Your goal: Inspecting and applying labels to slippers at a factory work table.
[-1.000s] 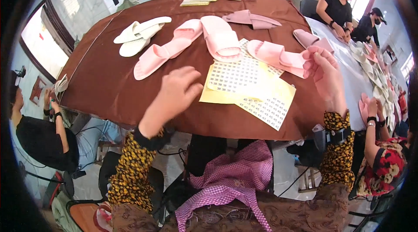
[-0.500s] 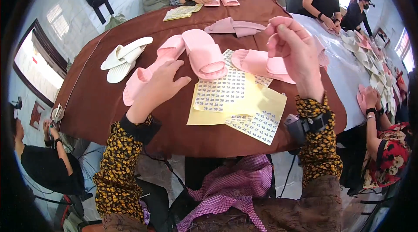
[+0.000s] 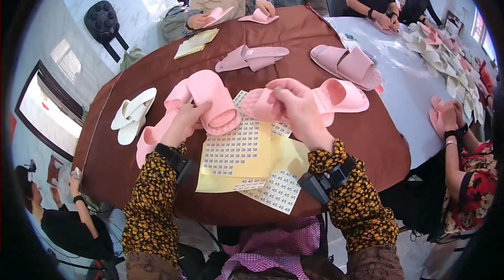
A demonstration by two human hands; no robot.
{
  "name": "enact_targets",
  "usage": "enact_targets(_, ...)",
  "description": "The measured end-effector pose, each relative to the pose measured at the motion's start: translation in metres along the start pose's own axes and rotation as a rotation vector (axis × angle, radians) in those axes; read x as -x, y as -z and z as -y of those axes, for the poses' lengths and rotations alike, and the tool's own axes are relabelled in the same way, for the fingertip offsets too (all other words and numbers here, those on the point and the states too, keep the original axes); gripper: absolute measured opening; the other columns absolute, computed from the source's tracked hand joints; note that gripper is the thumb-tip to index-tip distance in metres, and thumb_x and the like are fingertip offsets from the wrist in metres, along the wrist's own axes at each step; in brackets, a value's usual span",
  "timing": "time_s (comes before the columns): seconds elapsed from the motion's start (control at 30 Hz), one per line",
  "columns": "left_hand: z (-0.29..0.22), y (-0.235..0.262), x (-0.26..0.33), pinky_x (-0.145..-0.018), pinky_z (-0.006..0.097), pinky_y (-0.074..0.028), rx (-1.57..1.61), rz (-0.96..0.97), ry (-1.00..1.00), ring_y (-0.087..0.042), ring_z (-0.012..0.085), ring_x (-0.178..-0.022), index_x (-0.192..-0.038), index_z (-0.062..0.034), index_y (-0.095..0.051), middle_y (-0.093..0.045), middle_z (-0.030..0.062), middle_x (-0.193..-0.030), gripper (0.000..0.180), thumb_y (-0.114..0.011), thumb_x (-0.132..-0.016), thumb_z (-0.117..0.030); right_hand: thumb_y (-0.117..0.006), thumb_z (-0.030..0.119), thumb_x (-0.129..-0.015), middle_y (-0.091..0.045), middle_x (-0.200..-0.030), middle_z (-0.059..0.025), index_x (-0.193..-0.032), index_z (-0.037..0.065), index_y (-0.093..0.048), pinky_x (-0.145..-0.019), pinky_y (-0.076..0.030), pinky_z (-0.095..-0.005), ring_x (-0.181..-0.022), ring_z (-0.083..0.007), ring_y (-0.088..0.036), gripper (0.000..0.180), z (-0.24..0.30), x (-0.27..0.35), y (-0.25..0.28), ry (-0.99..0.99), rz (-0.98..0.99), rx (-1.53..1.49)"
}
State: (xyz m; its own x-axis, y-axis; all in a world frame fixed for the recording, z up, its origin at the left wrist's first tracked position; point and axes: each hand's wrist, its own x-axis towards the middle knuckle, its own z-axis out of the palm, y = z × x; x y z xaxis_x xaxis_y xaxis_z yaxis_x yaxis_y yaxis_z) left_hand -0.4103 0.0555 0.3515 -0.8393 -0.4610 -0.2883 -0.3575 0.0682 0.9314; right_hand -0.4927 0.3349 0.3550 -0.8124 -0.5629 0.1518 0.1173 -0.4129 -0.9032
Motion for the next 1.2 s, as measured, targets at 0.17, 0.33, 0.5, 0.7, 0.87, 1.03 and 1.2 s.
enact_targets(0.17,0.003,-0.002,0.004,-0.090,0.042,-0.053,0.256,0.130,-0.168,-0.060,0.0281,-0.111,-0.140,-0.0029,-0.034,-0.055,0.0148,-0.127,0.057,-0.058,-0.089,-0.010,-0.051,0.012,-0.094,-0.060,-0.079,-0.0014,-0.103,-0.001,-0.058,-0.055,-0.044,-0.0212,-0.060,-0.0069,-0.053,0.018,0.001,0.003,-0.006,0.003,0.091,0.072)
enact_targets(0.33,-0.006,-0.011,0.034,-0.093,0.042,-0.052,0.528,0.200,-0.119,-0.061,0.0306,-0.109,-0.132,0.0055,-0.042,-0.056,0.0191,-0.125,0.052,-0.058,-0.084,-0.005,-0.052,0.014,-0.094,-0.060,-0.083,-0.0016,-0.107,-0.001,-0.058,-0.057,-0.045,-0.0211,-0.065,-0.0069,-0.055,0.021,-0.004,0.001,0.001,0.038,0.105,0.137)
enact_targets(0.5,-0.025,-0.038,0.078,-0.091,0.040,-0.050,0.085,0.118,-0.475,-0.061,0.0292,-0.104,-0.124,0.0049,-0.049,-0.059,0.0182,-0.116,0.048,-0.063,-0.078,-0.001,-0.060,0.027,-0.093,-0.061,-0.108,-0.0083,-0.129,-0.001,-0.045,-0.071,-0.051,-0.0241,-0.090,-0.0117,-0.061,0.048,-0.004,0.001,-0.009,0.099,0.085,0.335)
enact_targets(0.7,-0.018,-0.057,0.109,-0.079,0.041,-0.044,-1.201,-0.408,-1.285,-0.053,0.0335,-0.092,-0.123,0.0017,-0.052,-0.053,0.0180,-0.097,0.053,-0.068,-0.073,-0.004,-0.059,0.040,-0.093,-0.054,-0.127,-0.0156,-0.139,0.003,-0.036,-0.085,-0.055,-0.0429,-0.101,-0.0286,-0.064,0.062,0.014,0.007,-0.003,-0.063,0.394,-0.337)
enact_targets(0.87,0.000,-0.056,0.117,-0.067,0.040,-0.041,-1.383,-0.410,-1.467,-0.050,0.0293,-0.081,-0.126,-0.0042,-0.054,-0.049,0.0115,-0.092,0.054,-0.067,-0.074,-0.014,-0.046,0.021,-0.098,-0.060,-0.116,-0.0156,-0.127,-0.003,-0.046,-0.080,-0.058,-0.0435,-0.098,-0.0286,-0.066,0.038,0.009,0.004,-0.008,-0.171,0.093,-0.356)
enact_targets(1.03,0.004,-0.034,0.134,-0.094,0.046,-0.042,-1.299,-0.342,-1.212,-0.046,0.0404,-0.117,-0.130,-0.0051,-0.051,-0.043,0.0189,-0.135,0.066,-0.073,-0.068,-0.007,-0.043,0.018,-0.099,-0.060,-0.117,-0.0163,-0.127,-0.004,-0.045,-0.081,-0.058,-0.0448,-0.099,-0.0289,-0.065,0.036,0.008,-0.002,-0.003,-0.101,0.049,-0.445)
enact_targets(1.2,0.015,-0.013,0.143,-0.097,0.047,-0.042,-1.352,-0.301,-1.252,-0.048,0.0407,-0.116,-0.130,0.0014,-0.047,-0.047,0.0232,-0.132,0.053,-0.056,-0.078,-0.001,-0.041,0.022,-0.100,-0.059,-0.119,-0.0152,-0.127,-0.001,-0.047,-0.084,-0.056,-0.0451,-0.102,-0.0269,-0.064,0.036,0.006,0.002,0.000,-0.089,0.099,-0.444)
